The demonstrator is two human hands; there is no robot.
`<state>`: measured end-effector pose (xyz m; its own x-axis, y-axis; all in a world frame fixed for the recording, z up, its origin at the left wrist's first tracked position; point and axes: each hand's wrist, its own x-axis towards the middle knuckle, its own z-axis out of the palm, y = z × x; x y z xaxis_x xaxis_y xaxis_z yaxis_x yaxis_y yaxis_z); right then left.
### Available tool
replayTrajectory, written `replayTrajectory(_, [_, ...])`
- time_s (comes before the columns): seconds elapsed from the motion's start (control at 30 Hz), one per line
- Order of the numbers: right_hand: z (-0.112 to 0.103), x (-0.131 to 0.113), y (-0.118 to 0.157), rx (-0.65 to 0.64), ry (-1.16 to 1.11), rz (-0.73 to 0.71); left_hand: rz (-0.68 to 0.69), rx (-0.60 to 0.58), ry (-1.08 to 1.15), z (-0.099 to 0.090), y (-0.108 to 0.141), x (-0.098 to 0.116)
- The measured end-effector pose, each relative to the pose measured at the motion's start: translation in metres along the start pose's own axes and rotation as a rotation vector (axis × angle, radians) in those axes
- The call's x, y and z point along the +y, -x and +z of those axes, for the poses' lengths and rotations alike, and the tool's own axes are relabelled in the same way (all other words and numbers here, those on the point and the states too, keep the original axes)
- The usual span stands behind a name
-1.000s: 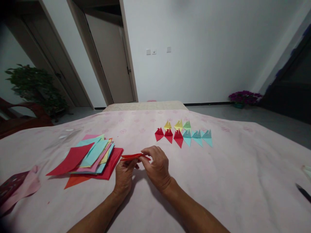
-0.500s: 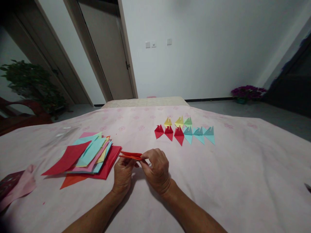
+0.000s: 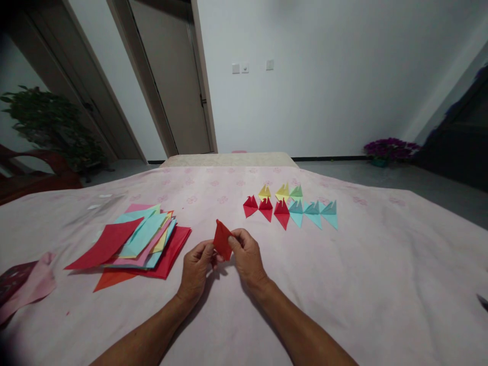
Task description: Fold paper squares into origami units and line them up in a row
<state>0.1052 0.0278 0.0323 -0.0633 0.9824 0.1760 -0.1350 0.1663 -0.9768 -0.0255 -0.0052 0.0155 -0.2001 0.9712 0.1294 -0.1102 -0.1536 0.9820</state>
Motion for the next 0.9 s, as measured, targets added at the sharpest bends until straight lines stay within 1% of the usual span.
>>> replayTrajectory(0.07, [-0.0006,-0.0001,-0.0004,-0.005,-0.054,0.028,-0.004,-0.007,-0.015,-0.0001,0.0004,0.0007])
replayTrajectory(0.23, [-0.0015,-0.0012,0.0000,-0.005,-0.082,0.066,-0.048,-0.027,0.004,-0.0005,-0.0004,0.0009])
replayTrajectory(0.37, [-0.0023,0.0009,-0.0005,0.004,-0.075,0.075,-0.095,-0.037,0.041,-0.0010,-0.0031,-0.0010])
replayTrajectory(0.6, [-0.0039,0.0030,-0.0017,0.012,-0.097,0.088,-0.129,-0.045,0.051,0.0011,-0.0047,0.0017])
replayTrajectory(0.9, [-0.0064,0.0028,-0.0021,0.000,-0.079,0.105,-0.206,-0.117,0.211,-0.0004,-0.0094,0.0022])
